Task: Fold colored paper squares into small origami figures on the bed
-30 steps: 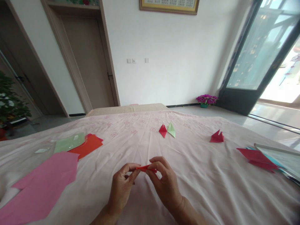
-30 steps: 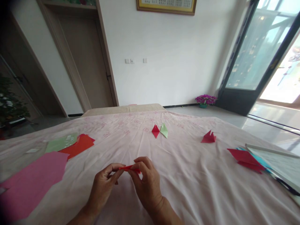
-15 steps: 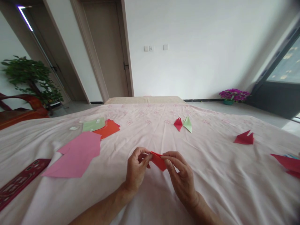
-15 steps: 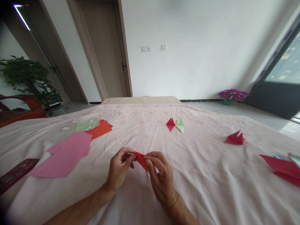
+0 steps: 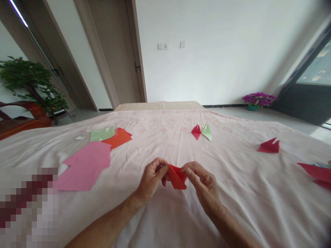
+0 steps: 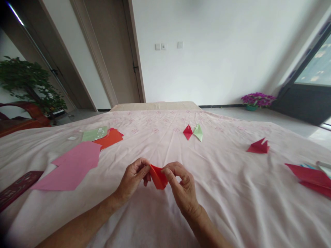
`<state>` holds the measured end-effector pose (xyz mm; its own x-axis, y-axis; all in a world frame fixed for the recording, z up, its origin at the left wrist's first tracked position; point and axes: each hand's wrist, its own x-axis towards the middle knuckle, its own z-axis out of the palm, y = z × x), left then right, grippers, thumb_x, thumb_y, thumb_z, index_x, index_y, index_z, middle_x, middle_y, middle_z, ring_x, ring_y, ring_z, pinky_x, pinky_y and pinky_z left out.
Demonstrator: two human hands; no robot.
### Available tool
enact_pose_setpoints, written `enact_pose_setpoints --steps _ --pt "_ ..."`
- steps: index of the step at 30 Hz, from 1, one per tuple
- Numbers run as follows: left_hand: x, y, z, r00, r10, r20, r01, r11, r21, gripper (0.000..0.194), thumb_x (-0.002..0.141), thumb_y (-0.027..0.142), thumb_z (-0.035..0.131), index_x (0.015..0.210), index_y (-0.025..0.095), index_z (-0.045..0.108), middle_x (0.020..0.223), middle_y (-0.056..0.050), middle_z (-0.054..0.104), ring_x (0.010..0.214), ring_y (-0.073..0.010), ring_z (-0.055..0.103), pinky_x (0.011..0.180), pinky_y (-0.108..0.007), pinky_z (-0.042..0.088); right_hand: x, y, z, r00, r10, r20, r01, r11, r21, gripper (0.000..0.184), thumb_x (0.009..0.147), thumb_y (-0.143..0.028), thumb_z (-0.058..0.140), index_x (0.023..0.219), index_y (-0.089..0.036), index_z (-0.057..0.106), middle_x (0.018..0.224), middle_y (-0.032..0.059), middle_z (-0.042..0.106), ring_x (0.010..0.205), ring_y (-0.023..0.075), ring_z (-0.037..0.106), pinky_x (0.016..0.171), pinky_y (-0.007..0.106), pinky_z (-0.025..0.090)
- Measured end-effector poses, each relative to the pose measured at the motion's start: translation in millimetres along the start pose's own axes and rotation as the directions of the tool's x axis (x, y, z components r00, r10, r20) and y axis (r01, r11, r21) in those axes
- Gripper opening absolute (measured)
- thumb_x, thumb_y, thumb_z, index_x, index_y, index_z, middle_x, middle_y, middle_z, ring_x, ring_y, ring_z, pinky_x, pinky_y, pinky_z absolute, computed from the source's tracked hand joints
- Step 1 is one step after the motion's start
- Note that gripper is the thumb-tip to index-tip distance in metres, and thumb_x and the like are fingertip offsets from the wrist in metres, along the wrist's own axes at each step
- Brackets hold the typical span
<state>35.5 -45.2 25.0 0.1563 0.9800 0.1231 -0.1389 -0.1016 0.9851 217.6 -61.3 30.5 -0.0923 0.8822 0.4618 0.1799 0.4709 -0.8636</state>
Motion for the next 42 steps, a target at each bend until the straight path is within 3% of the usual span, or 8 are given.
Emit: enact_pose_setpoints --steps 5,8,13,19,25,30,36,42 --pt "1 3 3.3 0.996 -0.063 0.064 0.061 0.998 0.021 0.030 0.082 0.043 0.064 0.080 0.014 0.056 0.050 0.004 0.054 0.044 -0.0074 0.047 0.043 -0.018 0.039 6 -2 -1 0.992 -0.116 -0.040 0.096 0.936 -0.339 0.011 0.083 -0.028 0.066 0.080 -0.021 0.059 0.078 0.0013 0.064 0.075 0.0186 0.057 0.073 0.034 0.042" --pt "2 3 5.0 0.994 -0.065 0.089 0.061 0.997 0.045 0.030 0.083 0.043 0.063 0.079 0.014 0.057 0.051 0.004 0.053 0.045 -0.0075 0.047 0.043 -0.018 0.038 7 -9 0 0.982 -0.185 0.029 0.175 0.848 -0.501 0.010 0.083 -0.025 0.067 0.093 -0.025 0.063 0.089 0.0010 0.068 0.087 0.0208 0.058 0.078 0.035 0.037" --pt "4 5 5.6 0.993 -0.028 0.116 0.015 0.994 0.108 0.027 0.086 0.040 0.060 0.078 0.014 0.058 0.052 0.005 0.050 0.048 -0.0066 0.045 0.047 -0.017 0.037 6 -12 0 0.982 -0.147 0.116 0.185 0.857 -0.480 0.010 0.089 -0.022 0.059 0.090 -0.028 0.067 0.080 -0.0017 0.067 0.078 0.0171 0.057 0.074 0.032 0.035" --pt "0 5 7.8 0.996 0.006 0.094 -0.023 0.983 0.180 0.024 0.088 0.039 0.056 0.082 0.016 0.058 0.059 0.004 0.052 0.054 -0.0072 0.048 0.052 -0.017 0.040 3 -7 6 0.993 -0.113 0.032 0.116 0.882 -0.457 0.012 0.088 -0.021 0.058 0.081 -0.024 0.067 0.073 -0.0008 0.064 0.071 0.0156 0.056 0.069 0.030 0.035" --pt "-6 11 14.4 0.999 0.041 0.029 -0.048 0.938 0.342 0.021 0.082 0.036 0.064 0.086 0.016 0.059 0.070 0.002 0.058 0.059 -0.0083 0.051 0.055 -0.017 0.043 0 -11 9 0.976 -0.213 -0.038 0.151 0.799 -0.581 0.012 0.082 -0.018 0.059 0.072 -0.022 0.064 0.066 -0.0008 0.062 0.064 0.0145 0.054 0.065 0.030 0.032" --pt "-9 18 21.8 0.999 0.005 -0.034 0.010 0.905 0.424 0.015 0.080 0.031 0.062 0.082 0.017 0.058 0.066 0.002 0.060 0.055 -0.0090 0.053 0.048 -0.017 0.041 -1 -11 10 0.946 -0.322 -0.019 0.224 0.697 -0.682 0.011 0.079 -0.018 0.062 0.069 -0.021 0.064 0.063 -0.0002 0.061 0.063 0.0147 0.052 0.064 0.031 0.030" --pt "-10 24 22.9 0.998 0.053 -0.044 -0.022 0.853 0.521 0.005 0.078 0.023 0.058 0.078 0.018 0.057 0.062 0.003 0.059 0.055 -0.0102 0.057 0.050 -0.017 0.043 -1 -11 12 0.906 -0.420 0.046 0.310 0.587 -0.748 0.014 0.081 -0.018 0.063 0.067 -0.022 0.063 0.059 -0.0009 0.057 0.061 0.0147 0.047 0.063 0.032 0.028" --pt "-8 26 21.9 0.996 0.074 -0.039 -0.042 0.846 0.532 0.002 0.076 0.019 0.056 0.076 0.018 0.058 0.065 0.002 0.062 0.058 -0.0118 0.060 0.054 -0.019 0.046 0 -11 13 0.895 -0.443 0.059 0.329 0.562 -0.759 0.017 0.081 -0.017 0.061 0.065 -0.022 0.062 0.058 -0.0008 0.056 0.060 0.0147 0.047 0.062 0.032 0.028"
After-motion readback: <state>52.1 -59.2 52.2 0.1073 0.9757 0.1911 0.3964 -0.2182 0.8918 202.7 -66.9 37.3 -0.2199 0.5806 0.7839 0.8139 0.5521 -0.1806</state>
